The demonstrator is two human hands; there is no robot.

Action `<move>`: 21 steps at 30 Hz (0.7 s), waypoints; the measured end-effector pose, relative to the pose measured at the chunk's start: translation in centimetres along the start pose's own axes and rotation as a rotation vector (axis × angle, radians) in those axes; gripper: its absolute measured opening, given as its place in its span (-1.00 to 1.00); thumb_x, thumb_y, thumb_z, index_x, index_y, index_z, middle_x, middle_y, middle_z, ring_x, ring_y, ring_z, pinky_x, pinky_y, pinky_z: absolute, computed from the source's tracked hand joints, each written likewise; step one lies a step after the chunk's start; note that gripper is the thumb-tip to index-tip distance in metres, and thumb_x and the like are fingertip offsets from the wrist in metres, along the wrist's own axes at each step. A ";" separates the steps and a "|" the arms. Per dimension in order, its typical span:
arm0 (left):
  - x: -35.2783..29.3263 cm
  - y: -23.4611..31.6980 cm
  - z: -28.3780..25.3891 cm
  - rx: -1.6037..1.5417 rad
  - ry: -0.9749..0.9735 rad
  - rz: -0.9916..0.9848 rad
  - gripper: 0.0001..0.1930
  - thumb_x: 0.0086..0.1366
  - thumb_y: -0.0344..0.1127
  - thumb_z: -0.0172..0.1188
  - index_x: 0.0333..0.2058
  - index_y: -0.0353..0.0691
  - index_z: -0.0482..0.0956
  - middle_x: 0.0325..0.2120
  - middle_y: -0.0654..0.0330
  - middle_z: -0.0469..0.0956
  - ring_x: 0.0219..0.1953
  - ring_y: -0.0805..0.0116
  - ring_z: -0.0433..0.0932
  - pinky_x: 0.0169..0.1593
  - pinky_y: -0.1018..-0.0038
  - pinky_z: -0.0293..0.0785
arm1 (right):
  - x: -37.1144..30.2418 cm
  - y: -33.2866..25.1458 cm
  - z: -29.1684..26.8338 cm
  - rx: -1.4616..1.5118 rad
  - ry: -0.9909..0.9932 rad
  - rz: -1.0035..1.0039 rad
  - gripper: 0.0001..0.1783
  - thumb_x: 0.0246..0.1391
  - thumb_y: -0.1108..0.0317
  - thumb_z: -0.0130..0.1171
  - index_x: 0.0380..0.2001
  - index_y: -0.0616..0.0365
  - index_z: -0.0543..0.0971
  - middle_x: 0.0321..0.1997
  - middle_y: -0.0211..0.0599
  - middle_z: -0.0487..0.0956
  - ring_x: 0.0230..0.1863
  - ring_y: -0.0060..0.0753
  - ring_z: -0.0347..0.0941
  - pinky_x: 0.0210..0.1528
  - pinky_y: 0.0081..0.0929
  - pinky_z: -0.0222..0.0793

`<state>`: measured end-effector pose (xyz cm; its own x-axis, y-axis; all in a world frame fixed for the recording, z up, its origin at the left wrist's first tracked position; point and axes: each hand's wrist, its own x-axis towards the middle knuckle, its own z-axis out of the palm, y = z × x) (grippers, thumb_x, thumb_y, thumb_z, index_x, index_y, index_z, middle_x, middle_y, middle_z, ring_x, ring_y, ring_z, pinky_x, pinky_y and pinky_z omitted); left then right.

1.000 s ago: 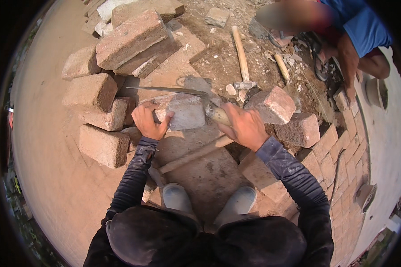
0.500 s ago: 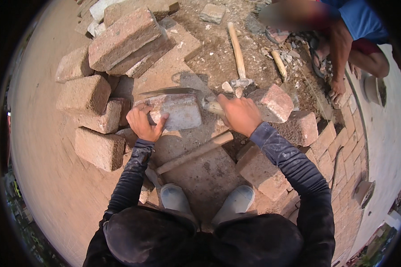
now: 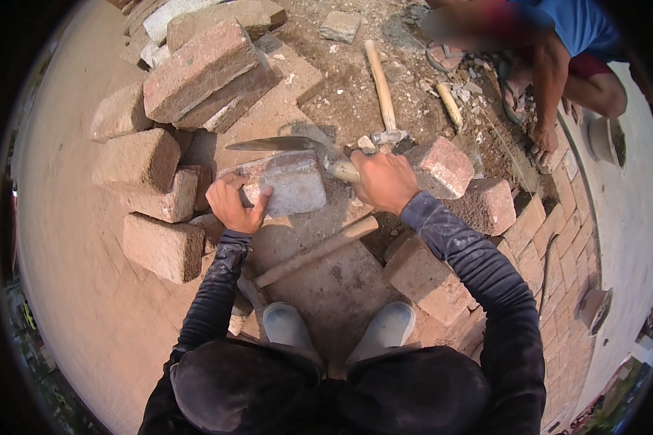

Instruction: The person sits on the ground and uses a hammer to break a large brick into smaller pieces. They then use a trowel to apply mortar to the ground and place the cut bricks into a paving pattern. Another person is visible in the background performing similar tasks.

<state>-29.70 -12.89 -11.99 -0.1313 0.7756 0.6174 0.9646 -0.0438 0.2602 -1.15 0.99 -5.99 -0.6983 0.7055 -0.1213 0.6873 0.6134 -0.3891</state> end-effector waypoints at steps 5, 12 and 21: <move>-0.4 0.1 -0.6 0.009 0.000 0.000 -0.49 0.09 0.12 0.41 -0.21 -0.17 0.54 -0.19 0.06 0.49 -0.13 0.01 0.42 0.01 0.15 0.22 | 0.0 -2.3 -2.2 0.165 0.182 -0.141 -0.68 -0.10 0.30 0.30 -0.30 0.18 0.45 -0.60 0.02 0.56 -0.49 0.15 0.56 -0.38 -0.04 0.47; 0.4 0.0 0.0 -0.003 0.004 0.008 -0.52 0.10 0.09 0.41 -0.22 -0.17 0.53 -0.21 0.07 0.49 -0.14 0.02 0.42 0.00 0.16 0.22 | 0.2 0.2 0.4 -0.079 0.042 -0.039 -0.65 -0.14 0.35 0.32 -0.26 0.15 0.44 -0.60 0.01 0.56 -0.49 0.13 0.57 -0.40 -0.05 0.45; 0.0 0.3 -0.2 -0.009 -0.006 0.007 -0.52 0.13 0.11 0.39 -0.22 -0.16 0.52 -0.23 0.10 0.49 -0.13 0.04 0.43 0.01 0.16 0.24 | -0.8 0.1 -0.1 -0.063 0.049 -0.072 -0.67 -0.07 0.35 0.29 -0.25 0.23 0.45 -0.59 -0.02 0.58 -0.47 0.09 0.60 -0.36 -0.05 0.49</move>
<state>-29.45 -13.09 -11.75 -0.1234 0.7789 0.6149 0.9633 -0.0549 0.2628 -0.49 0.52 -5.84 -0.7370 0.6741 -0.0494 0.6475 0.6833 -0.3373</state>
